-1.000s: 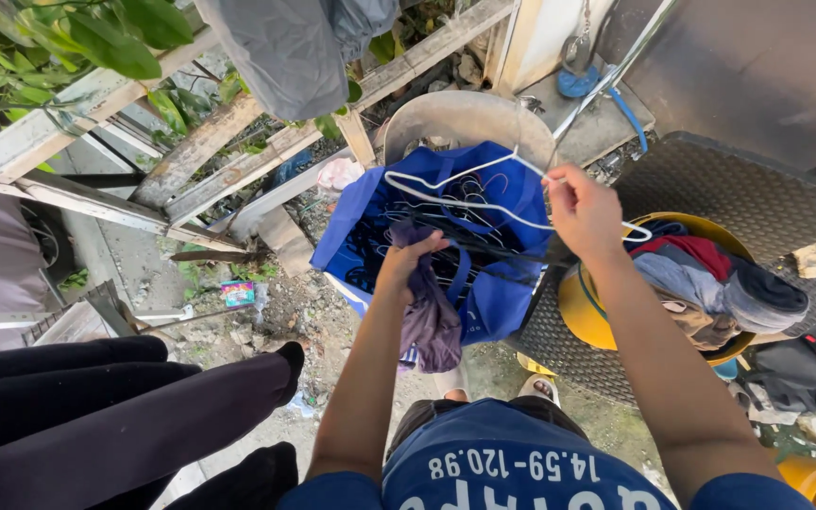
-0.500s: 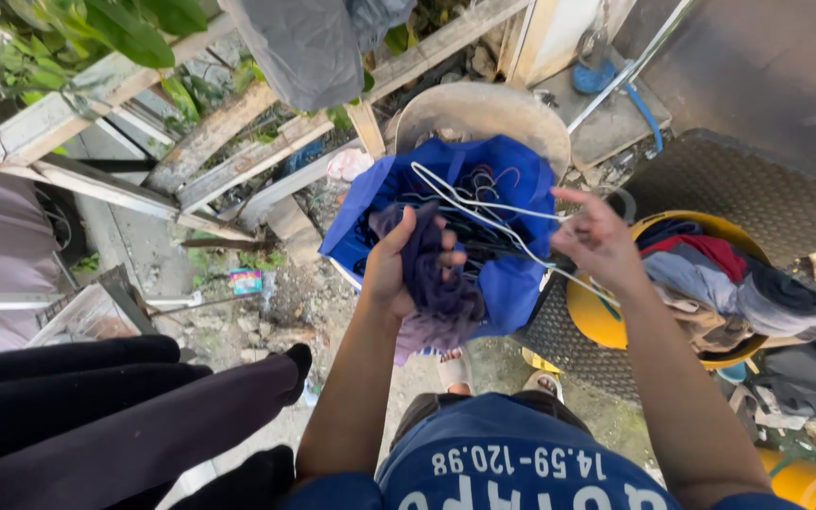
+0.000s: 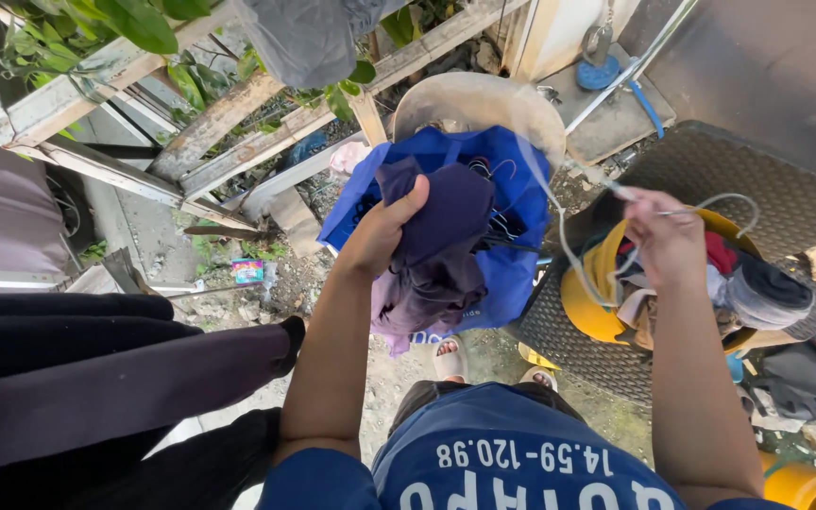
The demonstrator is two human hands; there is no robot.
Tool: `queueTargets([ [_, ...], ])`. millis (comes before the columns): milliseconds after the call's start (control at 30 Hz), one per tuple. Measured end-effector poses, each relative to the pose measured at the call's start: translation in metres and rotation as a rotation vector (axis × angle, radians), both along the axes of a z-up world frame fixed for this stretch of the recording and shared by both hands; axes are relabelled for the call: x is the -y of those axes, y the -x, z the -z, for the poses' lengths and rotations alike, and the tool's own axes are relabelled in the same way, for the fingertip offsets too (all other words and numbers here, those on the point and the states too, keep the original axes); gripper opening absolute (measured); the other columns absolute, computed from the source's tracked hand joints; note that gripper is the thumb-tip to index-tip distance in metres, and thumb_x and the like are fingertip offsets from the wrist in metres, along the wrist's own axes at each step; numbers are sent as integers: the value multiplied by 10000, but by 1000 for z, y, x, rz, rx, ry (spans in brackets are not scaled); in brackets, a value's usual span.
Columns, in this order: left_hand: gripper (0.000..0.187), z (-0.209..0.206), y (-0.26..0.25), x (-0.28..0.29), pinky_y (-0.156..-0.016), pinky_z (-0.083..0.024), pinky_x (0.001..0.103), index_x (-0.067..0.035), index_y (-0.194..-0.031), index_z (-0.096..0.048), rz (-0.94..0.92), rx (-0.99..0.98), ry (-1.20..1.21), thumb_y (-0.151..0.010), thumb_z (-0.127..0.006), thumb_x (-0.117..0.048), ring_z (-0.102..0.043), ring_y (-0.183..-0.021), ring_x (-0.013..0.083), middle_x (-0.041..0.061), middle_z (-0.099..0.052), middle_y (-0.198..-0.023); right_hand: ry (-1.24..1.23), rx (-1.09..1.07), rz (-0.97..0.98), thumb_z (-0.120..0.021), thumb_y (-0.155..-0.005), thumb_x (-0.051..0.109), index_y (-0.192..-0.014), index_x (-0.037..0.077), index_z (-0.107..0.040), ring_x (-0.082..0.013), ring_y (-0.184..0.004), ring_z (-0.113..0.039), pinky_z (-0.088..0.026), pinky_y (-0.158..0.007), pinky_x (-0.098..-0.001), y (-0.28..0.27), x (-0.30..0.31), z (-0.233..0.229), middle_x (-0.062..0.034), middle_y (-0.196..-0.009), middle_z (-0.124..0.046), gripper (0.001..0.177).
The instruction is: Hanging washed clothes onto hangers and organizing them in an outdoor laundry area.
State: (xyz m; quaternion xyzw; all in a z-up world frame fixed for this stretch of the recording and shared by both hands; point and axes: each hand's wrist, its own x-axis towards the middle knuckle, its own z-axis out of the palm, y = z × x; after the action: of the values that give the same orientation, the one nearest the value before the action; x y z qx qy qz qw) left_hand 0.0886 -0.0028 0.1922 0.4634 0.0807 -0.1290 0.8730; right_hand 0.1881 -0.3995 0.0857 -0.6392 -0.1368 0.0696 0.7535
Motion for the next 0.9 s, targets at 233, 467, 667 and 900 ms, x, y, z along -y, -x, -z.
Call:
queueTargets([
  [233, 800, -36, 37, 9, -1232, -442, 471, -6, -1503, -444, -117, 375, 404, -953, -633, -555, -538, -1406, 299, 174, -510, -1522, -940, -346, -138, -588, -1165, 315, -1277, 219, -719, -60, -782, -441, -396, -821, -269, 1, 39, 6, 85, -889, -582, 197],
  [467, 1272, 14, 59, 63, -1107, -477, 530, 151, -1475, -383, 169, 206, 690, -765, -519, -895, -642, -1227, 402, 270, -611, -1347, -948, -340, -149, -573, -1168, 330, -1293, 236, -713, -61, -800, -430, -364, -736, -217, -1, 63, -7, 81, -877, -577, 210],
  [667, 862, -6, 47, 105, -1116, -476, 410, 193, -1529, -423, 183, 236, 416, -911, -648, -364, -651, -1164, 301, 195, -605, -1143, -1139, -389, -212, -572, -1210, 345, -1338, 226, -693, -35, -659, -313, -281, -592, -160, -27, 76, -22, 81, -806, -528, 213],
  [900, 802, -65, 38, 145, -1105, -436, 310, 138, -1474, -461, 354, 334, -29, -780, -601, -238, -606, -1163, 180, 130, -644, -1265, -1341, -350, -278, -557, -1204, 351, -1338, 217, -633, -25, -602, -243, -201, -520, -155, -59, 84, -49, 76, -783, -477, 204],
])
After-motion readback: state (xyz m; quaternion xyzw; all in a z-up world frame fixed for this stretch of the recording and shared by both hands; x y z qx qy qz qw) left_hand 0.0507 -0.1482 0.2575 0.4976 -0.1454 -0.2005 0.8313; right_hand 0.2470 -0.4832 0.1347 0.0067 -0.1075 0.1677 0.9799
